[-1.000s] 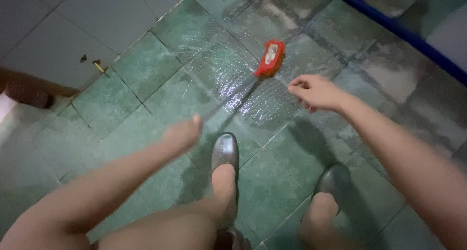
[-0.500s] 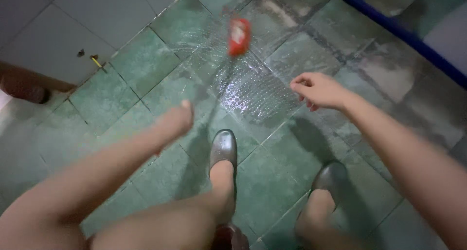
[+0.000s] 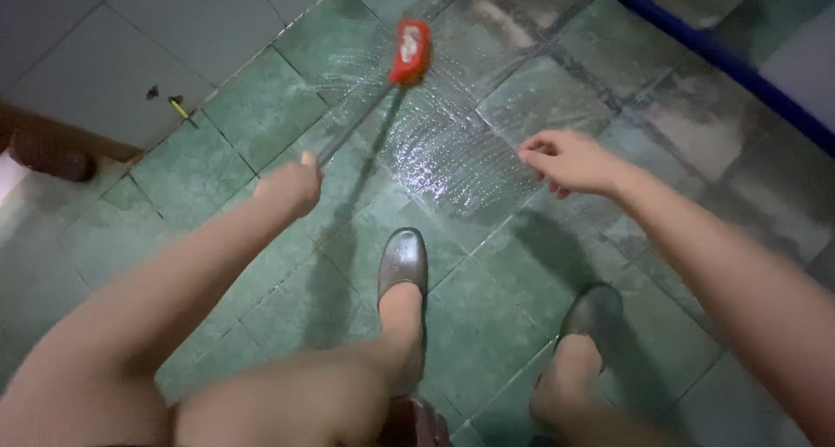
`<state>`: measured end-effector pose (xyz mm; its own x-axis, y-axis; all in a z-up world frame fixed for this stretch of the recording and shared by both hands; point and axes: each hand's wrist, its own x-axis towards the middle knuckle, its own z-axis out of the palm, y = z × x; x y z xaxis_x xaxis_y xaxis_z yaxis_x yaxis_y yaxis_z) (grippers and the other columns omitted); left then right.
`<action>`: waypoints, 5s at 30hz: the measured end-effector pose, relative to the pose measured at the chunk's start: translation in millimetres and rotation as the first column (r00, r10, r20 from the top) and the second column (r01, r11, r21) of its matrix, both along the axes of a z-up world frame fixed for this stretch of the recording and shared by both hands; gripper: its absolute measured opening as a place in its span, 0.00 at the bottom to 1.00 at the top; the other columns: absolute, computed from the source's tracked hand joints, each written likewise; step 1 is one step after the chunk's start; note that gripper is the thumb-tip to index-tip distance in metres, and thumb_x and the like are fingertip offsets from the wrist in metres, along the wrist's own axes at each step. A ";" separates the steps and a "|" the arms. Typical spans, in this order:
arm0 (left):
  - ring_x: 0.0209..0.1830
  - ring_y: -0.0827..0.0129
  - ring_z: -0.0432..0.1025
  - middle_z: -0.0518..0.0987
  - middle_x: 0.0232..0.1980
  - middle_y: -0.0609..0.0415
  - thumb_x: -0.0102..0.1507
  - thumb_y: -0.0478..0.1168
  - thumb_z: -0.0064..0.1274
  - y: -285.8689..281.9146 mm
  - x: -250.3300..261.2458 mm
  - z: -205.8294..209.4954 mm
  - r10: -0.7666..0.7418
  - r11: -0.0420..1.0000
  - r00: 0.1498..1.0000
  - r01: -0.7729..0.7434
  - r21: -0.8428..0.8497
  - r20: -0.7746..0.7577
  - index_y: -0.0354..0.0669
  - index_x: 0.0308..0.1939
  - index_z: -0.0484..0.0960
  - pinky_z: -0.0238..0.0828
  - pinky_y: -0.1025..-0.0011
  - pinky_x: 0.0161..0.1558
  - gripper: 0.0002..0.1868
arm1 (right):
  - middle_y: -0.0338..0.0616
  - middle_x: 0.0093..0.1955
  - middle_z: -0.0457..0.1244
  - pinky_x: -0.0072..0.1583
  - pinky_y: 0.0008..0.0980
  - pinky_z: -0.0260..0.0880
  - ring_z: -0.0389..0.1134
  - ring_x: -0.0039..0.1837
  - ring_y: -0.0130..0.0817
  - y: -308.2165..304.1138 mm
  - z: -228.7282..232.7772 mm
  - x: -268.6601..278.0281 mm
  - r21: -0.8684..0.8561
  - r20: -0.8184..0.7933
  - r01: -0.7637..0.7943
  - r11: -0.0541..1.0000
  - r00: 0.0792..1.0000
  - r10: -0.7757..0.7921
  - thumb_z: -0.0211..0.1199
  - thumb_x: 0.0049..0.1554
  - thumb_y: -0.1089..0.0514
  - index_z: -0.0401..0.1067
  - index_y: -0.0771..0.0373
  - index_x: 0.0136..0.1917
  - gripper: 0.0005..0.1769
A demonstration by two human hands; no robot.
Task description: The person mops a wet tiled floor using a red flat mop with a long handle. They repeatedly push and pull the mop across the green tiles to spread water and suds, moving around the area while maintaining a downward camera angle.
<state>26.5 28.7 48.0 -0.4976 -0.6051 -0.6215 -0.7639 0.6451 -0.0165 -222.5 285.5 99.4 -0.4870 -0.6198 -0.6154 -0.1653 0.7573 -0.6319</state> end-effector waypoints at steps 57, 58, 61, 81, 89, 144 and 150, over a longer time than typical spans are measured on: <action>0.46 0.44 0.73 0.77 0.44 0.36 0.65 0.43 0.27 50.7 115.8 72.4 -0.027 0.999 0.994 0.024 0.028 0.106 0.41 0.48 0.64 0.69 0.48 0.44 0.14 | 0.61 0.35 0.62 0.34 0.42 0.70 0.63 0.32 0.46 -12.3 24.8 19.8 -0.124 -0.087 -0.090 0.988 0.993 0.079 0.52 0.56 0.56 0.62 0.73 0.59 0.22; 0.46 0.44 0.73 0.77 0.44 0.36 0.65 0.43 0.27 46.0 134.0 70.7 -0.025 0.999 0.994 0.023 0.027 0.106 0.41 0.48 0.64 0.69 0.48 0.44 0.14 | 0.61 0.35 0.62 0.34 0.42 0.70 0.63 0.32 0.46 -9.9 24.1 19.2 -0.125 -0.087 -0.091 0.988 0.993 0.081 0.52 0.56 0.56 0.62 0.73 0.59 0.22; 0.43 0.51 0.76 0.79 0.41 0.43 0.67 0.49 0.25 37.8 158.1 71.7 -0.044 0.998 0.974 0.054 -0.043 0.223 0.48 0.51 0.65 0.70 0.56 0.44 0.16 | 0.62 0.35 0.63 0.34 0.44 0.70 0.63 0.31 0.48 -4.9 25.1 18.7 -0.118 -0.114 -0.091 0.989 0.990 0.078 0.52 0.56 0.56 0.63 0.74 0.58 0.22; 0.24 0.49 0.69 0.76 0.30 0.43 0.68 0.52 0.23 17.5 206.2 -0.4 0.009 0.997 0.980 0.006 -0.075 0.197 0.44 0.49 0.58 0.60 0.59 0.22 0.17 | 0.47 0.45 0.64 0.42 0.37 0.67 0.63 0.39 0.38 -4.2 70.7 52.6 0.146 -0.207 -0.217 0.965 0.947 0.244 0.44 0.59 0.49 0.65 0.59 0.57 0.19; 0.41 0.51 0.75 0.77 0.40 0.42 0.66 0.42 0.30 18.4 79.1 -58.0 -0.074 0.991 0.994 0.065 -0.119 -0.074 0.40 0.52 0.64 0.71 0.54 0.37 0.15 | 0.61 0.36 0.64 0.32 0.40 0.71 0.64 0.31 0.44 5.3 41.0 43.3 -0.025 -0.184 -0.214 0.977 0.961 0.206 0.52 0.56 0.56 0.66 0.72 0.57 0.20; 0.40 0.49 0.75 0.78 0.36 0.40 0.65 0.34 0.22 100.6 131.1 17.2 0.013 1.000 0.992 -0.011 0.013 -0.124 0.36 0.46 0.65 0.71 0.52 0.40 0.14 | 0.58 0.35 0.65 0.31 0.41 0.72 0.66 0.31 0.46 -6.4 9.3 31.3 0.125 -0.277 -0.342 0.931 0.889 0.364 0.52 0.56 0.53 0.68 0.67 0.55 0.19; 0.34 0.57 0.77 0.79 0.30 0.51 0.65 0.38 0.28 86.0 169.0 17.8 -0.071 0.991 0.996 0.076 -0.107 0.056 0.46 0.41 0.65 0.72 0.58 0.35 0.08 | 0.58 0.36 0.66 0.35 0.46 0.71 0.68 0.34 0.48 -15.6 -22.9 22.6 0.174 -0.305 -0.428 0.887 0.833 0.461 0.51 0.56 0.52 0.69 0.66 0.55 0.19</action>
